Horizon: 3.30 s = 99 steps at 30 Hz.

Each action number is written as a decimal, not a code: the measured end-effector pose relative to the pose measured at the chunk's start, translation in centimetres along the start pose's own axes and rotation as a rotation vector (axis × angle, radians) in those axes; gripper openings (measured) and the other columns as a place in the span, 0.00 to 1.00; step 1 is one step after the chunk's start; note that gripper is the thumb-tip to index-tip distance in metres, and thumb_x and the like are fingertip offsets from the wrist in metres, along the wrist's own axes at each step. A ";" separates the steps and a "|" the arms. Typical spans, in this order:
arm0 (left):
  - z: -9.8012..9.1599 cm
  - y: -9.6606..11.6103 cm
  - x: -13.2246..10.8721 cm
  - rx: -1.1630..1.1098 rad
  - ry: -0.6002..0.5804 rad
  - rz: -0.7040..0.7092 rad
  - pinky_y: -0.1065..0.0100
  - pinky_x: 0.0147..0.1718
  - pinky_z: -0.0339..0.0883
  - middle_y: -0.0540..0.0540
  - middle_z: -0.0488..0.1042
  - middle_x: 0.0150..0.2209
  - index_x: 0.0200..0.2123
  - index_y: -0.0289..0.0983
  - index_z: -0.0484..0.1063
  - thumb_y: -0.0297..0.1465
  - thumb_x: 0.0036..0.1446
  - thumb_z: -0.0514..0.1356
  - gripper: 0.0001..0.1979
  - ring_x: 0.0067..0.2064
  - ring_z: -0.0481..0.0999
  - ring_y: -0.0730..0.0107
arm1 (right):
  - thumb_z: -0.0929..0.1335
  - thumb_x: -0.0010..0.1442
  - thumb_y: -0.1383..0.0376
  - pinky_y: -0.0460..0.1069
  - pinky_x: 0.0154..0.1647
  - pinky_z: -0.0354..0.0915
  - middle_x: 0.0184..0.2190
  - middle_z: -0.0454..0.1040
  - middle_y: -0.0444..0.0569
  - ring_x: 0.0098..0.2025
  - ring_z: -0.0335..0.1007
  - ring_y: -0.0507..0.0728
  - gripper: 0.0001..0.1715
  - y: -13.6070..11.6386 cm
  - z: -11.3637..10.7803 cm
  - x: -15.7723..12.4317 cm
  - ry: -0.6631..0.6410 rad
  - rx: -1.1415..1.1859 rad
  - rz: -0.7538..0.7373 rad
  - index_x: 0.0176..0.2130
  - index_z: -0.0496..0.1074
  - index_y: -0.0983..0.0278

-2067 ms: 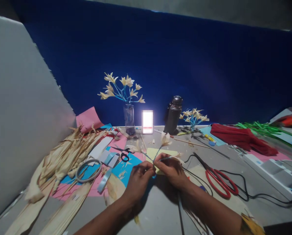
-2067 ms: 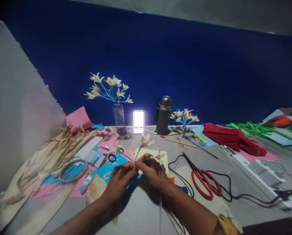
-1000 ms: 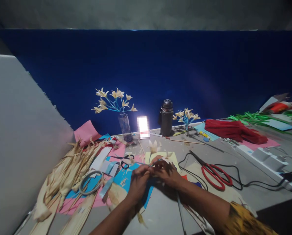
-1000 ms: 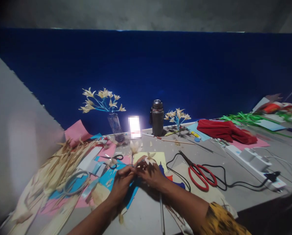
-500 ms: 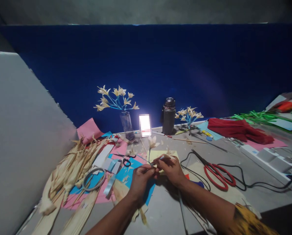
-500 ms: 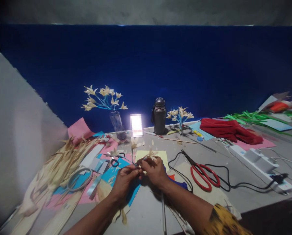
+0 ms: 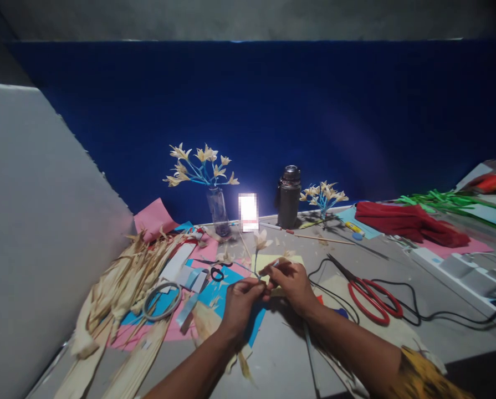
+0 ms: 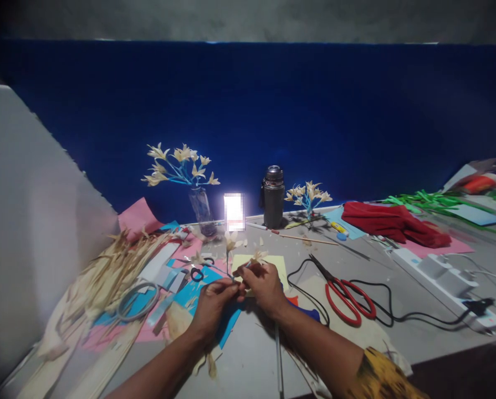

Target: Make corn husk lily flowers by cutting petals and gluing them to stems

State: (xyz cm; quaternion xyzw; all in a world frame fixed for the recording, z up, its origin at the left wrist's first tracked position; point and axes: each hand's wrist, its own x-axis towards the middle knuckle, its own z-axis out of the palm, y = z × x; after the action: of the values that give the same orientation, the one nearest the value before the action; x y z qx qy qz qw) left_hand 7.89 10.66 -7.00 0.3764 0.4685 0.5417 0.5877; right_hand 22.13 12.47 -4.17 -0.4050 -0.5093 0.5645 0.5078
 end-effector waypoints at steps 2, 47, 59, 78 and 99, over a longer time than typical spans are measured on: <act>0.0 -0.2 0.1 -0.043 0.005 -0.021 0.68 0.30 0.71 0.43 0.79 0.25 0.26 0.32 0.77 0.34 0.44 0.72 0.11 0.26 0.77 0.69 | 0.73 0.53 0.53 0.47 0.24 0.67 0.18 0.71 0.44 0.21 0.69 0.53 0.20 0.1 0.0 0.1 0.045 -0.002 -0.004 0.31 0.78 0.69; 0.2 -0.6 0.1 -0.227 -0.009 -0.140 0.71 0.33 0.73 0.43 0.78 0.27 0.24 0.30 0.76 0.36 0.34 0.77 0.18 0.30 0.79 0.69 | 0.76 0.48 0.58 0.49 0.32 0.68 0.25 0.77 0.48 0.29 0.72 0.56 0.13 1.0 0.4 0.3 0.105 0.048 -0.103 0.28 0.78 0.66; 0.2 -0.5 0.0 -0.228 -0.017 -0.132 0.71 0.33 0.73 0.44 0.78 0.27 0.23 0.30 0.78 0.37 0.34 0.77 0.18 0.30 0.77 0.71 | 0.76 0.48 0.58 0.47 0.29 0.66 0.23 0.75 0.46 0.27 0.70 0.54 0.14 1.6 0.5 0.7 0.116 0.058 -0.052 0.29 0.78 0.67; -0.8 0.4 -0.4 0.040 -0.070 -0.010 0.74 0.17 0.61 0.49 0.72 0.18 0.27 0.33 0.73 0.43 0.49 0.67 0.17 0.16 0.68 0.75 | 0.73 0.52 0.54 0.50 0.35 0.66 0.28 0.76 0.48 0.31 0.71 0.57 0.14 1.8 -0.3 1.1 0.207 -0.300 -0.165 0.31 0.76 0.63; -0.7 0.1 -0.6 0.086 -0.081 0.100 0.71 0.26 0.64 0.47 0.74 0.23 0.27 0.34 0.78 0.39 0.43 0.72 0.14 0.25 0.70 0.71 | 0.74 0.48 0.58 0.47 0.25 0.64 0.22 0.72 0.43 0.22 0.69 0.54 0.13 1.1 1.2 -0.6 0.032 -0.176 -0.132 0.27 0.70 0.63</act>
State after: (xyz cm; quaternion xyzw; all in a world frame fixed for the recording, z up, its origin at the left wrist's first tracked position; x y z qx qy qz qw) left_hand 7.17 10.04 -6.98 0.4458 0.4476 0.5342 0.5618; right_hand 20.90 11.73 -5.11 -0.4225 -0.5742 0.4767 0.5144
